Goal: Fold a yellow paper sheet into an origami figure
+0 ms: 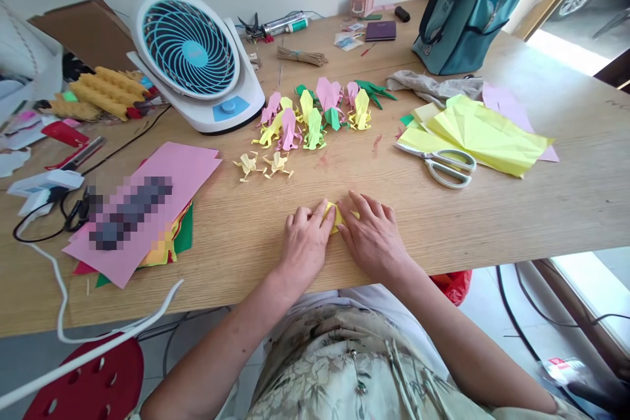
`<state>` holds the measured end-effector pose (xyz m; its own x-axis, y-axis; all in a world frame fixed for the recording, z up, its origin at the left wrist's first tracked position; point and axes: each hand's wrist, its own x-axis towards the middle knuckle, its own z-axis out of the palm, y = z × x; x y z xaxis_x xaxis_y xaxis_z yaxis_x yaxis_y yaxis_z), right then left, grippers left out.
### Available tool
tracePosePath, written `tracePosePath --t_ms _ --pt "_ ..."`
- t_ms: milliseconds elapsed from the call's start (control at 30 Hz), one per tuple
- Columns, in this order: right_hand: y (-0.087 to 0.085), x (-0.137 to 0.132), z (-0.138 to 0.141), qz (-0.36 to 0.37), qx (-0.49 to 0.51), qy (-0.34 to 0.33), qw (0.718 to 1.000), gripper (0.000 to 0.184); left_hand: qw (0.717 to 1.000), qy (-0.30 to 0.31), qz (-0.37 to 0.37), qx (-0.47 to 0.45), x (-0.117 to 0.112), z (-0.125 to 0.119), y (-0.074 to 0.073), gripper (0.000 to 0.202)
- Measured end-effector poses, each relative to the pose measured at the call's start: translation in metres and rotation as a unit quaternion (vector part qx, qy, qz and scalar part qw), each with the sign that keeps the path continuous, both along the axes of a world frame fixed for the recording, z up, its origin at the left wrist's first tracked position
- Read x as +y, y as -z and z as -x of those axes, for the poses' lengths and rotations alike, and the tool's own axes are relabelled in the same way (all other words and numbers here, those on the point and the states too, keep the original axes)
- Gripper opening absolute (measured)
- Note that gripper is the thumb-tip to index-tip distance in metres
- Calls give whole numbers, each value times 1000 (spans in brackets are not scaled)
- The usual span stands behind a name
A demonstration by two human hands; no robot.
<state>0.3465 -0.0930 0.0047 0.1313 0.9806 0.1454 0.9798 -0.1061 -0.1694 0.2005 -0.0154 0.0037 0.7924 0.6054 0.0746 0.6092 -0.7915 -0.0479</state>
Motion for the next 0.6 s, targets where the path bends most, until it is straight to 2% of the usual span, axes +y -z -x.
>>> tracePosePath --t_ms 133,300,367,467,533,600 --pt "12 -6 -4 12 -5 -6 1000 53 1000 -17 8 -17 -3 3 0 45" --pt "17 -24 -9 16 -11 3 1000 60 998 -30 49 -25 -3 9 2 48" --pt "17 -33 -11 14 -17 10 1000 61 997 -27 73 -17 -3 11 2 49" --pt "15 -42 -14 13 -21 24 999 62 995 -11 99 3 -2 15 0 62" --pt "11 -43 -12 9 -19 30 999 63 994 -3 110 19 -1 15 -1 70" --pt "7 -38 -8 2 -14 9 1000 65 993 -3 115 29 -1 15 -2 73"
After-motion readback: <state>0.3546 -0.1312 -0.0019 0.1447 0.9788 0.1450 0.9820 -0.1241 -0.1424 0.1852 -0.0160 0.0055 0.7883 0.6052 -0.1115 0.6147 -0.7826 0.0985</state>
